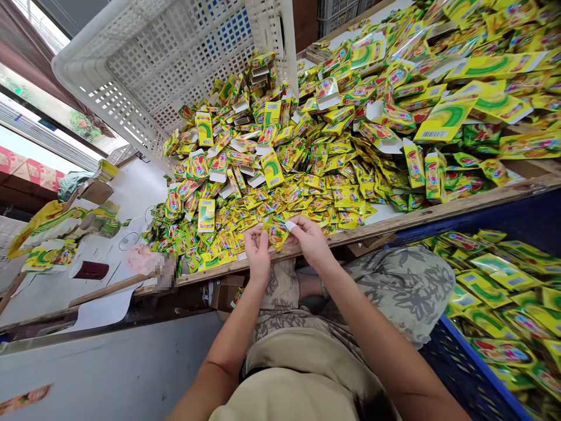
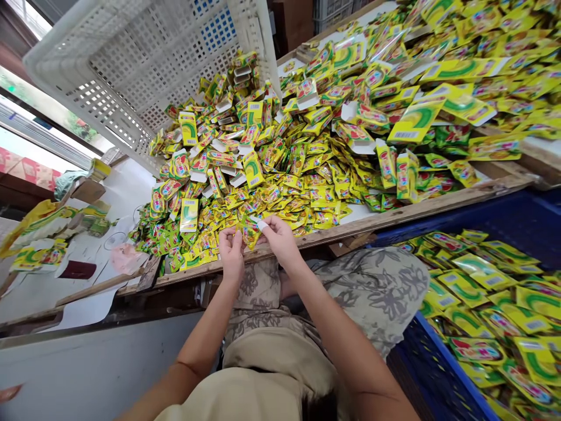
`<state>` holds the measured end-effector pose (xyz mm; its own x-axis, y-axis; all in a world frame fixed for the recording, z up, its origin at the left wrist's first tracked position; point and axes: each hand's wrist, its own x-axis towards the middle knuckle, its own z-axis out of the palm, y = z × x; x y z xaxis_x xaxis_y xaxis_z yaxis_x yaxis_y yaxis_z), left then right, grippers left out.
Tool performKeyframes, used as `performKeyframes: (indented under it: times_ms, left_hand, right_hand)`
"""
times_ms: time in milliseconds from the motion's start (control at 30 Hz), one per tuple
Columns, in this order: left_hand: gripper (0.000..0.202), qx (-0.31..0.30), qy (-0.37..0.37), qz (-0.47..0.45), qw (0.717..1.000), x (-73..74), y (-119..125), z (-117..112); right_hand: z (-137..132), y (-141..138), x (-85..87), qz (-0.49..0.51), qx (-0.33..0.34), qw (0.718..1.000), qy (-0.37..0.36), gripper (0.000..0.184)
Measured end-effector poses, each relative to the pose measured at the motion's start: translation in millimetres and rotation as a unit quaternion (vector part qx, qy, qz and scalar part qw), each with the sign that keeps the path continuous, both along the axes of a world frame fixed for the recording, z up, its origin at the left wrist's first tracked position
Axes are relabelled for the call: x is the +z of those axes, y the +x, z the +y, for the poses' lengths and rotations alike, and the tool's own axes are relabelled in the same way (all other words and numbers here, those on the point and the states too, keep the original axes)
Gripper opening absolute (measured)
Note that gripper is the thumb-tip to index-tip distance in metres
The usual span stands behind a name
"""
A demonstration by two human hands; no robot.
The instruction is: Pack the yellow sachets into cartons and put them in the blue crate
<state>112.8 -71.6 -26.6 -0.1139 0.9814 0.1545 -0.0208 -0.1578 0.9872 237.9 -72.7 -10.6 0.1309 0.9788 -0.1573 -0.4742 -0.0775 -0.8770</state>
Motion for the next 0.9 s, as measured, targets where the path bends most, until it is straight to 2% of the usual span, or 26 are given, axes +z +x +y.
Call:
performKeyframes:
  times_ms: [100, 267, 367, 433, 533, 600, 767, 900]
  left_hand:
    - [0.025, 0.006, -0.012, -0.021, 1.0, -6.3, 0, 2]
    - [0.025, 0.032, -0.002, 0.017, 0.999, -6.3, -3, 4]
    - [0.024, 0.033, 0.019, 0.042, 0.998, -2.7, -3, 4]
    - [0.023, 0.03, 0.04, 0.061, 0.997, 0.4, -2, 3]
    - [0.022, 0.018, 0.054, 0.096, 0.994, 4.7, 0, -1]
    - [0.022, 0.0, 0.051, 0.117, 0.992, 6.2, 0, -3]
    - [0.017, -0.044, 0.081, 0.163, 0.982, 4.2, -3, -1]
    - [0.017, -0.046, 0.077, 0.199, 0.976, 1.5, -5, 1]
  right_hand:
    - [-4, -3, -1.8, 0.013, -0.007, 1.0, 0.008, 0.031]
    - [-8, 0, -7.7, -0.014, 0.034, 0.999, 0.017, 0.031]
    - [-9, 4, -6.7, -0.115, 0.033, 0.991, 0.065, 0.039]
    - [-8, 7, -4.8, -0.214, 0.05, 0.969, 0.116, 0.05]
    - [-6, 8, -4.8, -0.308, 0.077, 0.936, 0.15, 0.037]
    - [-5, 8, -7.3, -0.3, 0.08, 0.941, 0.137, 0.035]
    - [-3, 7, -11.0, -0.224, 0.059, 0.967, 0.104, 0.057]
    - [-3, 11, -3.6, -0.292, 0.066, 0.947, 0.114, 0.057]
